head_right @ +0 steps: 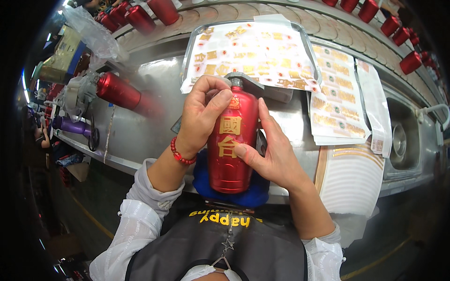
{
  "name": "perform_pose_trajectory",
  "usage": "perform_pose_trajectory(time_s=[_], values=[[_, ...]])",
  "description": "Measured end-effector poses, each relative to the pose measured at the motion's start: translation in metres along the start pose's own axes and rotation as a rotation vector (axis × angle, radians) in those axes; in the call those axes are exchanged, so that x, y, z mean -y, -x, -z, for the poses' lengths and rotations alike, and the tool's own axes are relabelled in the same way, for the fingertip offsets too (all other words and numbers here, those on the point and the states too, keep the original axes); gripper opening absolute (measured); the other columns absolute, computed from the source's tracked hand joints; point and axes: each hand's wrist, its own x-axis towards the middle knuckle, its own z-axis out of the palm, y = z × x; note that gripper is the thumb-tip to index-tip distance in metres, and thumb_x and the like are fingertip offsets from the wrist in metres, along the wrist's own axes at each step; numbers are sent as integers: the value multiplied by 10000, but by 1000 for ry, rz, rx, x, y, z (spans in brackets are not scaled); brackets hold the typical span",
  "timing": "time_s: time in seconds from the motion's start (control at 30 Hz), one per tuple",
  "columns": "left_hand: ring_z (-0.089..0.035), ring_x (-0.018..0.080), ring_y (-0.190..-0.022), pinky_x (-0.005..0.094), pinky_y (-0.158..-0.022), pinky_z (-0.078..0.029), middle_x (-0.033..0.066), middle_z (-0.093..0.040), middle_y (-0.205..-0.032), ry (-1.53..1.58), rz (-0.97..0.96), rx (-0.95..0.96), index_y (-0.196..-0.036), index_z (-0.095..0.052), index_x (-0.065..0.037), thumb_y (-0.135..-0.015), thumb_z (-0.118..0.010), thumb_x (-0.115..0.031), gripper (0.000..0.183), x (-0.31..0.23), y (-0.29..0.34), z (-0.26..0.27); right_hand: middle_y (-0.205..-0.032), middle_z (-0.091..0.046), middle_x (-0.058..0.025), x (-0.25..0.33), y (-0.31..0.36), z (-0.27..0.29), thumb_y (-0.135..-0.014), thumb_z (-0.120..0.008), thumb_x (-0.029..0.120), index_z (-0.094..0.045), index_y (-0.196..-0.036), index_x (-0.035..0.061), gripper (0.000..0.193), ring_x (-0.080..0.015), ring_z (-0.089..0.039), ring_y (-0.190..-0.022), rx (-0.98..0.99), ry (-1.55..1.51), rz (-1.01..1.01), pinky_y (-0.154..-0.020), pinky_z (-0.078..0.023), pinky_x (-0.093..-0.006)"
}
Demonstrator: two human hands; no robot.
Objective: The person applies gold decorative stickers to red cylindrical bottles. They peel each sticker from a sheet, align it on the bottle, and smooth it down with a green squeegee. The person repeats this process on multiple bottles, rotating them to ensure the sticker adheres evenly.
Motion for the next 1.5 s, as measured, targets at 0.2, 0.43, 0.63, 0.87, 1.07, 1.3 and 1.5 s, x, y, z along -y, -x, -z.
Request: perform_pose_trajectory(time_s=[0.2,0.43,0.63,0.87,1.07,1.3,1.5], values=[[-572,56,-892,215,-782,-494,34,-617,-1020,52,15,-5,-1092,-556,-39,-1000,-613,-140,147,1,1,-1,-1532,-384,-274,0,0,-1,-875,-721,508,-178,-1562,-86,1058,-319,-400,-1426,-11,0,6,-1164,-328,-401],[-556,159,-1001,302,-896,-464,63,-639,-1053,-102,-150,-57,-1136,-594,-42,-997,-607,-213,221,-5,2,2,-1501,-408,-308,-1,0,-1,-863,-750,408,-194,-1551,-98,1019,-351,-426,-1410,-18,10,24,-1150,-359,-404],[-496,286,-1167,436,-1051,-370,43,-712,-978,-574,-768,181,-1291,-687,-152,-1010,-557,-424,412,-31,22,23,-1505,-412,-296,-3,0,1,-865,-746,396,-190,-1559,-80,1009,-354,-432,-1407,-13,29,46,-1146,-366,-410],[-532,245,-1079,402,-1023,-371,16,-723,-1007,-561,-684,81,-1294,-697,-140,-1011,-550,-421,425,-21,3,24,-1519,-396,-291,-2,0,0,-866,-743,400,-188,-1559,-82,1010,-352,-424,-1413,-2,14,23,-1153,-359,-406],[-542,266,-1074,372,-990,-434,79,-740,-1063,-339,-473,66,-1243,-710,-73,-1009,-579,-347,383,-14,-7,18,-1514,-400,-300,1,0,-1,-862,-748,443,-196,-1553,-87,1031,-363,-412,-1422,-26,4,21,-1159,-351,-409],[-492,256,-1097,396,-974,-427,81,-603,-1156,-561,-749,45,-1225,-740,-144,-1001,-570,-414,390,-15,37,32,-1294,-629,-247,6,-4,29,-869,-725,47,-526,-1361,-39,537,-305,-693,-1077,-281,338,263,-790,-580,-302],[-530,268,-1139,402,-983,-444,95,-712,-1164,-607,-674,-27,-1237,-701,-26,-1054,-493,-339,419,-4,54,35,-821,-700,-116,70,-82,48,-898,-693,70,-610,-971,33,117,-242,-691,-714,224,529,474,-640,-525,-314]])
